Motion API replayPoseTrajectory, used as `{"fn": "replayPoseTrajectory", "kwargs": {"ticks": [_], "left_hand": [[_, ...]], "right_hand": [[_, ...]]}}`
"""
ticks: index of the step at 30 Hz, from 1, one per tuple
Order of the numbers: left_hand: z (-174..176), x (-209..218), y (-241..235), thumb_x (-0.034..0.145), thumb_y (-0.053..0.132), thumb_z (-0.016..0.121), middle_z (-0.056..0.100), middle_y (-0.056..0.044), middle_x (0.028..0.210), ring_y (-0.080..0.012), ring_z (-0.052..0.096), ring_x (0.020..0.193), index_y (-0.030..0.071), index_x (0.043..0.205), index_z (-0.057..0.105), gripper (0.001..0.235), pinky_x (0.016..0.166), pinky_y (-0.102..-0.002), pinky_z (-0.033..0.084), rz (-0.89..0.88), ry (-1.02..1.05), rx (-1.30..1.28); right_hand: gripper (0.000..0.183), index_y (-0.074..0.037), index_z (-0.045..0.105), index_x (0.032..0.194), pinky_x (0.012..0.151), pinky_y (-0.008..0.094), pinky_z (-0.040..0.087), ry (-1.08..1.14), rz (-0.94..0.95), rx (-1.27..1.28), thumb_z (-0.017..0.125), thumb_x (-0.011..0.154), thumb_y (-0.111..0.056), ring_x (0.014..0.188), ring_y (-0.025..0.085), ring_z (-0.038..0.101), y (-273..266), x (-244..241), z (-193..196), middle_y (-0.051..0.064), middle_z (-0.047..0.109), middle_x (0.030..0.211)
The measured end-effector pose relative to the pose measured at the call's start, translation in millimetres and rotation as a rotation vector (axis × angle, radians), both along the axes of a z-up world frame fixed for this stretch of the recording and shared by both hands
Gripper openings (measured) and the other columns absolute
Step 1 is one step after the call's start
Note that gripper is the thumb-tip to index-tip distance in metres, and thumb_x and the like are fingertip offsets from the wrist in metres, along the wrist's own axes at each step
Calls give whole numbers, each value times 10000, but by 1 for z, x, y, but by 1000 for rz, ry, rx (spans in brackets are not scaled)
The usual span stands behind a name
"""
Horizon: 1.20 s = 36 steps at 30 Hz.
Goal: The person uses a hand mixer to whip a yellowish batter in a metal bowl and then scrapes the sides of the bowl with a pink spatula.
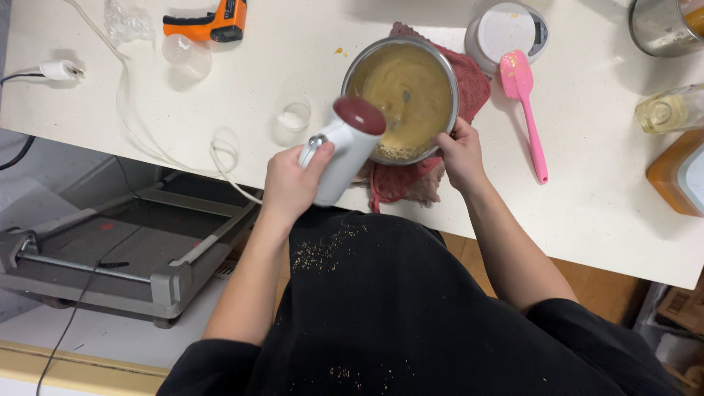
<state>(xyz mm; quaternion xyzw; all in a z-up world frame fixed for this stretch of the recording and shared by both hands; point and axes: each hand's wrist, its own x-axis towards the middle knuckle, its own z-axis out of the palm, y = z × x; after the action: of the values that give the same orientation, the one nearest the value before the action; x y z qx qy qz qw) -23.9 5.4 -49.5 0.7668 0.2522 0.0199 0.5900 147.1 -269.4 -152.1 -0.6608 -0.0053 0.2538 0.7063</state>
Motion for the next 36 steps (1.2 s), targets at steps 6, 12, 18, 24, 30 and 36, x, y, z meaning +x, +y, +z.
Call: {"fn": "replayPoseTrajectory", "kwargs": {"ticks": [6,12,18,24,30,36], "left_hand": [[-9,-12,-3,965,504,670,595,-49,591,-98,516,563,-10,749,674,557,515,-302,425,47,17,8],[-11,-10,-8,918,524,699,597,-47,569,-98,546,520,9,753,672,542,505,-291,447,70,-97,192],[-17,-3,-9,938,518,691,591,-54,577,-109,534,552,7,748,660,546,513,-303,436,58,-180,118],[-10,16,-15,938,505,692,626,-41,600,-95,561,560,11,822,707,508,520,-289,458,-10,-229,60],[-6,24,-20,922,515,707,636,-52,590,-118,598,538,20,835,716,503,519,-296,476,-41,-216,103],[-5,27,-15,909,522,743,648,-89,597,-197,648,528,36,759,676,513,518,-335,492,7,-235,280]], "right_hand": [[117,-1,663,1035,676,200,405,-252,154,-60,640,938,61,755,18,463,-2,-3,-11,-60,542,854],[94,-5,650,973,630,205,392,-197,140,-48,610,912,55,717,11,465,0,9,-13,-82,560,820],[166,-10,668,1013,667,210,485,-138,91,-32,587,883,54,738,32,572,4,7,-6,-47,652,853],[136,-6,665,1005,675,217,489,-107,91,-33,601,899,51,745,41,569,-1,4,-10,-27,642,862],[122,-29,651,994,644,227,490,-89,65,-31,580,914,30,707,49,569,-9,5,-17,-29,634,839],[112,-18,646,1002,653,229,491,-79,77,-37,589,925,41,720,47,572,-9,4,-18,-18,643,851]]}}
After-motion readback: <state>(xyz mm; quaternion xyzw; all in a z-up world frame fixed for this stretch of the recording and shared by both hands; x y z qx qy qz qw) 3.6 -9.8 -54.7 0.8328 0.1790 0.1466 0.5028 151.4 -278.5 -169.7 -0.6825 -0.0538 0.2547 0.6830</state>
